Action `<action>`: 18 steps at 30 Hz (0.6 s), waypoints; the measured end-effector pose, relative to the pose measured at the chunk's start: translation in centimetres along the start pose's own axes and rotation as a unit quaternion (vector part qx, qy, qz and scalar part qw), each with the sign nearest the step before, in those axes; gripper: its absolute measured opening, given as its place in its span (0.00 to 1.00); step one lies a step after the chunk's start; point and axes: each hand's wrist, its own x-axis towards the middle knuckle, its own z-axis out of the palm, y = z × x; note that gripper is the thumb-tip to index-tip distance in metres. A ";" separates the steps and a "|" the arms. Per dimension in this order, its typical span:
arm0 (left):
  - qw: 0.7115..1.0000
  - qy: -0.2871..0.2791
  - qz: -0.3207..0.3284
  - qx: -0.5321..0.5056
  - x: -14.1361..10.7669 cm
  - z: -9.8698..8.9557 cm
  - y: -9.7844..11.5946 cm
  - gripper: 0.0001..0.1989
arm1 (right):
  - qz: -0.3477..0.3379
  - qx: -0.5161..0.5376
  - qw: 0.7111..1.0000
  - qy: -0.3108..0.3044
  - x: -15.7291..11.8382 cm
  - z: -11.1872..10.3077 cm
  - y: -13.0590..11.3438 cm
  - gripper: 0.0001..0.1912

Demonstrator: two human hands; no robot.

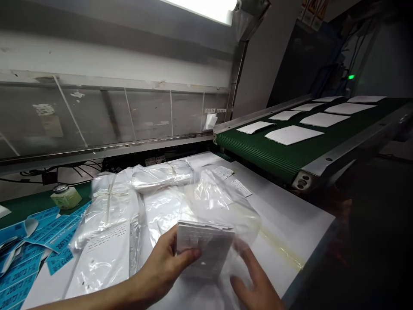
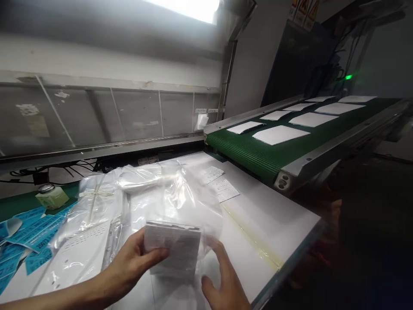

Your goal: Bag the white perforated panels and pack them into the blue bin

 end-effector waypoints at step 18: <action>0.958 0.277 -0.033 0.070 -3.3 4.3 -5.1 0.26 | -0.004 -0.067 0.981 -0.183 0.3 2.7 3.1 0.23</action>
